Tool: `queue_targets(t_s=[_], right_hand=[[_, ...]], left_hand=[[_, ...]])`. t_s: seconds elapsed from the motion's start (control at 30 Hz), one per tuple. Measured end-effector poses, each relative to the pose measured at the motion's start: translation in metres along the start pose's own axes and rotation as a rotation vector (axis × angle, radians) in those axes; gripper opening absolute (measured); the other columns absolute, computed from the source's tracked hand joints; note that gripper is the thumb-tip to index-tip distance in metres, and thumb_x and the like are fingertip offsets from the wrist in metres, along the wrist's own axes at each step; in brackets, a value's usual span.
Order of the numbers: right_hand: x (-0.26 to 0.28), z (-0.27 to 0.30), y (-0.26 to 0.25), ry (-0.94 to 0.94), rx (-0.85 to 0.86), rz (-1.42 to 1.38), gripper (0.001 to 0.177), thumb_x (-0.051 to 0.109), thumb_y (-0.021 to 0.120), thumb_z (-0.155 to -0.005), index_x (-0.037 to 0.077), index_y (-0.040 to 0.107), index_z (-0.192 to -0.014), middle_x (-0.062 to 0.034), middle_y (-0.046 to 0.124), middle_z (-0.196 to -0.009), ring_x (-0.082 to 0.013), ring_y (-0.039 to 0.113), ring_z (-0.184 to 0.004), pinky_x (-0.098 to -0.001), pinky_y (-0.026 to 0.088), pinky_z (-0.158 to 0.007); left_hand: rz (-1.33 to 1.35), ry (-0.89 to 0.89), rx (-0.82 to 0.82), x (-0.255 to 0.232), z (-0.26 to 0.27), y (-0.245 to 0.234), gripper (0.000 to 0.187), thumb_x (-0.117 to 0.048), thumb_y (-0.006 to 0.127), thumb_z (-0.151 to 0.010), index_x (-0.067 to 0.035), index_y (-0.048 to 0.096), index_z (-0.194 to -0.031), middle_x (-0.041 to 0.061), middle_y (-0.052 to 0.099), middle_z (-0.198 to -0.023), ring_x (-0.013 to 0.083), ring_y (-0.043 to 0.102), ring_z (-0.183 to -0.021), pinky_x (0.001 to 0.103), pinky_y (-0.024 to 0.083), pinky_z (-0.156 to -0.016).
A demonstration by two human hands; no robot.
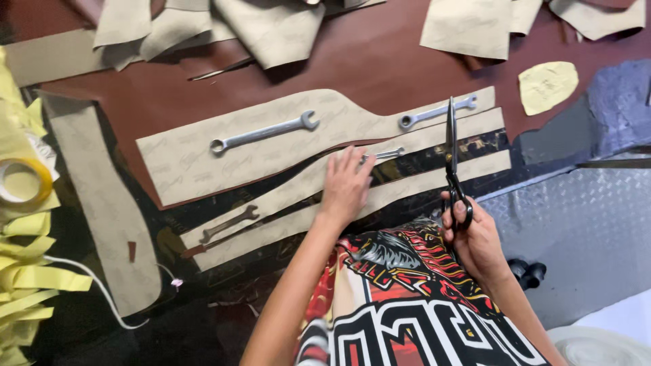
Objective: The person uses shears to cut a long strip of brown leather on a workbench. They use metal wrenches as straight-edge guides to ensure the cut is straight and precise. The person repeatedly repositions the wrenches and cuts along their edges to create uniform leather strips.
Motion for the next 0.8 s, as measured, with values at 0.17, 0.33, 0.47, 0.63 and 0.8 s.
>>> queue_targets(t_s=[0.17, 0.33, 0.47, 0.63, 0.8], right_hand=[[0.037, -0.010, -0.038, -0.086, -0.007, -0.029, 0.039, 0.029, 0.058, -0.105, 0.001, 0.057, -0.132, -0.0044, 0.056, -0.082, -0.0143, 0.052, -0.066, -0.0289, 0.044, -0.063], [0.061, -0.029, -0.098, -0.090, -0.005, 0.001, 0.041, 0.030, 0.058, -0.107, -0.001, 0.058, -0.135, -0.0053, 0.057, -0.084, -0.0138, 0.051, -0.069, -0.0285, 0.044, -0.067], [0.076, -0.047, -0.144, -0.042, -0.005, 0.073, 0.040, 0.027, 0.060, -0.103, -0.001, 0.058, -0.132, -0.0045, 0.057, -0.081, -0.0137, 0.051, -0.067, -0.0280, 0.044, -0.065], [0.092, -0.071, -0.198, 0.062, 0.080, 0.219, 0.040, 0.028, 0.058, -0.101, 0.000, 0.059, -0.131, -0.0032, 0.055, -0.077, -0.0119, 0.049, -0.065, -0.0251, 0.041, -0.061], [0.089, -0.081, -0.240, 0.190, 0.168, 0.254, 0.041, 0.027, 0.058, -0.100, 0.001, 0.061, -0.132, -0.0016, 0.053, -0.074, -0.0118, 0.048, -0.063, -0.0251, 0.039, -0.058]], left_hand=[[-0.105, 0.055, 0.089, -0.033, -0.017, 0.031, 0.051, -0.018, 0.073, -0.083, -0.007, 0.062, -0.132, 0.014, 0.054, -0.142, 0.0358, 0.043, -0.140, 0.062, 0.028, -0.117], [-0.125, -0.004, 0.217, -0.044, -0.004, 0.052, 0.051, -0.016, 0.072, -0.079, -0.010, 0.064, -0.129, 0.013, 0.054, -0.143, 0.0350, 0.043, -0.139, 0.060, 0.029, -0.116], [-0.057, -0.029, 0.008, -0.078, -0.047, 0.062, 0.046, -0.017, 0.072, -0.086, -0.011, 0.063, -0.131, 0.014, 0.053, -0.142, 0.0364, 0.044, -0.137, 0.062, 0.030, -0.115], [-0.141, 0.042, 0.083, -0.139, -0.107, 0.123, 0.053, -0.013, 0.068, -0.083, -0.008, 0.061, -0.135, 0.012, 0.053, -0.143, 0.0355, 0.045, -0.136, 0.060, 0.034, -0.113], [-0.230, -0.001, 0.144, -0.157, -0.112, 0.144, 0.051, -0.009, 0.066, -0.083, -0.009, 0.062, -0.133, 0.009, 0.055, -0.139, 0.0349, 0.047, -0.134, 0.059, 0.037, -0.110]])
Point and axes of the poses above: each hand's wrist, its own z-axis away from the middle knuckle, its own y-axis out of the palm, x = y × z, the point moved 10 cm from there along -z, towards the middle knuckle
